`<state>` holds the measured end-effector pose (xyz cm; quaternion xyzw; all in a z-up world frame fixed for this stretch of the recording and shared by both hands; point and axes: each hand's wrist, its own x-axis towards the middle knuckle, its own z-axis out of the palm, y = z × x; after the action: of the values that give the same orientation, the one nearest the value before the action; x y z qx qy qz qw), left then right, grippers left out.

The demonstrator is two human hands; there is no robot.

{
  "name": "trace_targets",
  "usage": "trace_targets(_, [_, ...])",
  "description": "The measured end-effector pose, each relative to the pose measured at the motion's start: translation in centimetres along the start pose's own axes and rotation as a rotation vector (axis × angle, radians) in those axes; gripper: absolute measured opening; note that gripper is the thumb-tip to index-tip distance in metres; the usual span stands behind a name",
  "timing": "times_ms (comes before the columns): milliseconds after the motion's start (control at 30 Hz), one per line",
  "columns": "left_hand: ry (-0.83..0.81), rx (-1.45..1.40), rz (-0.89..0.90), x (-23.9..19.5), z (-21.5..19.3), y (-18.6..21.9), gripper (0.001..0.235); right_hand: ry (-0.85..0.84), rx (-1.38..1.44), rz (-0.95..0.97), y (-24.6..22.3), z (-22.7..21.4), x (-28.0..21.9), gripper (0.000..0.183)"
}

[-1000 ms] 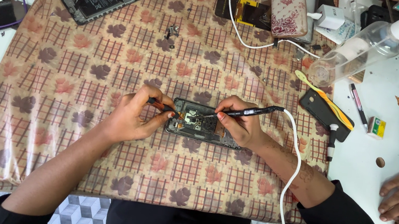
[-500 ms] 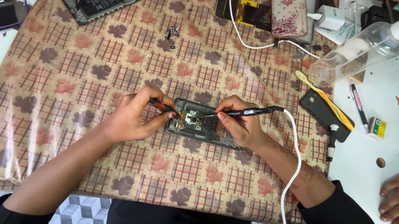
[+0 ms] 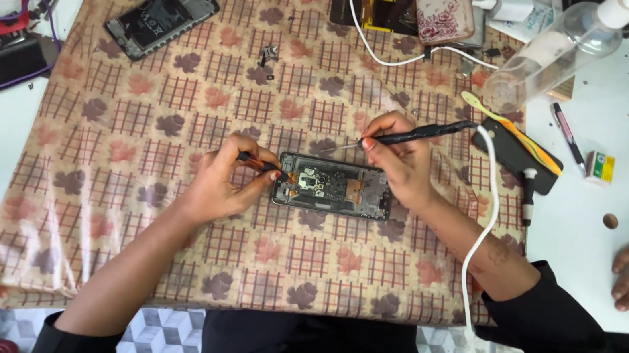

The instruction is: The person uses a soldering iron and tweezers to work on the internal circuit board of a disassembled mobile phone. The hands hold the phone steady while applying heat to specific points on the board.

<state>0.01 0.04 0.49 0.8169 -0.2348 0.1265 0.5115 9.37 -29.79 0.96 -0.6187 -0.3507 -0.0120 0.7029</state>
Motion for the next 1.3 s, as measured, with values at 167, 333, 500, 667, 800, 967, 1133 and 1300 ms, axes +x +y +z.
trace_targets(167, [0.03,0.014,0.013,-0.1,-0.1,0.3,0.039,0.06,0.034,0.112,-1.9,-1.1,-1.2,0.009])
trace_targets(333, [0.018,-0.008,-0.008,-0.1,-0.1,0.4,0.039,0.041,-0.003,0.09,0.2,-1.0,-2.6,0.004])
trace_targets(500, [-0.003,-0.032,-0.027,-0.1,-0.2,0.0,0.039,0.039,0.041,0.087,1.9,-0.4,-3.9,0.005])
trace_targets(667, [-0.015,-0.03,0.011,0.1,-0.3,-0.2,0.038,-0.028,0.007,0.162,1.5,-0.4,-3.9,0.008])
trace_targets(800, [-0.013,-0.069,0.039,0.1,-0.5,-0.6,0.036,-0.069,0.027,0.202,1.2,-0.2,-3.5,0.009])
trace_targets(967, [-0.014,-0.03,-0.002,0.3,-0.2,-1.0,0.035,-0.085,-0.005,0.261,0.9,0.0,-3.4,0.011])
trace_targets(1133, [-0.029,-0.031,-0.006,0.4,-0.2,-1.1,0.035,-0.087,-0.005,0.254,0.9,0.1,-3.2,0.011])
trace_targets(1300, [-0.022,-0.032,0.019,0.5,-0.3,-1.1,0.035,-0.097,-0.024,0.247,0.8,0.1,-3.4,0.012])
